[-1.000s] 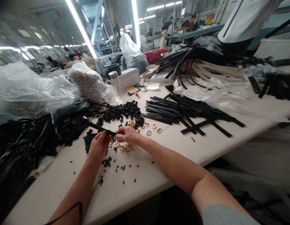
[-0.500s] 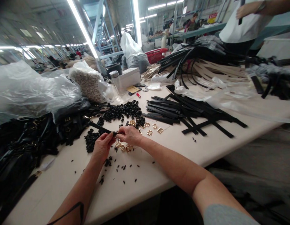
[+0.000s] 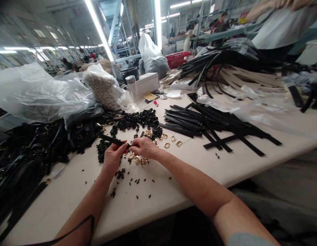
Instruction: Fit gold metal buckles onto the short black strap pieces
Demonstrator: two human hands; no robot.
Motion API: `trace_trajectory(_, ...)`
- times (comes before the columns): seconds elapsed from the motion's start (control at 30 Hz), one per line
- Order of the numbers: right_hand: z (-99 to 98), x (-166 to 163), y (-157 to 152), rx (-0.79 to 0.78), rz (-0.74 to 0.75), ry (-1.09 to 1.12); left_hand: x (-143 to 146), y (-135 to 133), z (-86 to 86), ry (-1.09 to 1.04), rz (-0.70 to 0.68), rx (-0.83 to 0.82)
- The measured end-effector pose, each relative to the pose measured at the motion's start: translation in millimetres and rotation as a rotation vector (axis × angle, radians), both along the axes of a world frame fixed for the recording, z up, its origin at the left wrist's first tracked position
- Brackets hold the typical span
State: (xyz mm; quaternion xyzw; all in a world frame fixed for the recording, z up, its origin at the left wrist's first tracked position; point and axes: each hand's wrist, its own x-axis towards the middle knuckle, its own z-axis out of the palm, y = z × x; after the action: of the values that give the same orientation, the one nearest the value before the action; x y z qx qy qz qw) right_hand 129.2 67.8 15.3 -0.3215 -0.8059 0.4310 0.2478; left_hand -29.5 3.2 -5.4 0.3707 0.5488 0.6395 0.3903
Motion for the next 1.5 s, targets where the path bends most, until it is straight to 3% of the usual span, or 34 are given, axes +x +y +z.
trace_trajectory(0.2,-2.9,-0.2,2.2,-0.058,-0.01,0.004,-1.7,2.9,-6.4,-0.136,-0.06,-0.089)
trace_trajectory(0.43,-2.3,-3.7,-2.3,-0.391,-0.029,0.274,10.3,2.1,-2.6,-0.252,-0.057,-0.061)
trace_trajectory(0.6,-6.3,-6.1,7.0,-0.313,-0.015,0.291,11.6,6.3,1.1,-0.289,-0.146,-0.007)
trace_trajectory(0.77,-12.9,-0.9,17.1,-0.154,-0.136,0.255,3.7,3.4,12.6,-0.268,-0.087,0.063)
trace_trajectory(0.83,-12.0,4.0,21.0,-0.051,-0.225,0.21,-13.1,2.8,18.1,-0.312,0.002,0.073)
trace_trajectory(0.93,-9.6,8.9,27.3,0.05,-0.311,0.155,-59.6,0.2,28.6,-0.409,0.241,0.076)
trace_trajectory(1.17,-12.3,8.3,33.9,0.114,-0.311,0.109,-219.0,-33.8,61.9,-0.379,0.687,0.141)
trace_trajectory(1.27,-12.9,9.8,34.1,0.127,-0.309,0.093,-271.9,-56.3,72.6,-0.308,0.83,0.135)
trace_trajectory(1.37,-14.1,11.9,35.6,0.104,-0.307,0.07,-299.4,-76.8,74.6,-0.21,0.894,0.056)
trace_trajectory(1.5,-19.9,13.4,39.8,0.102,-0.309,0.081,-304.3,-90.9,67.9,0.002,0.932,-0.056)
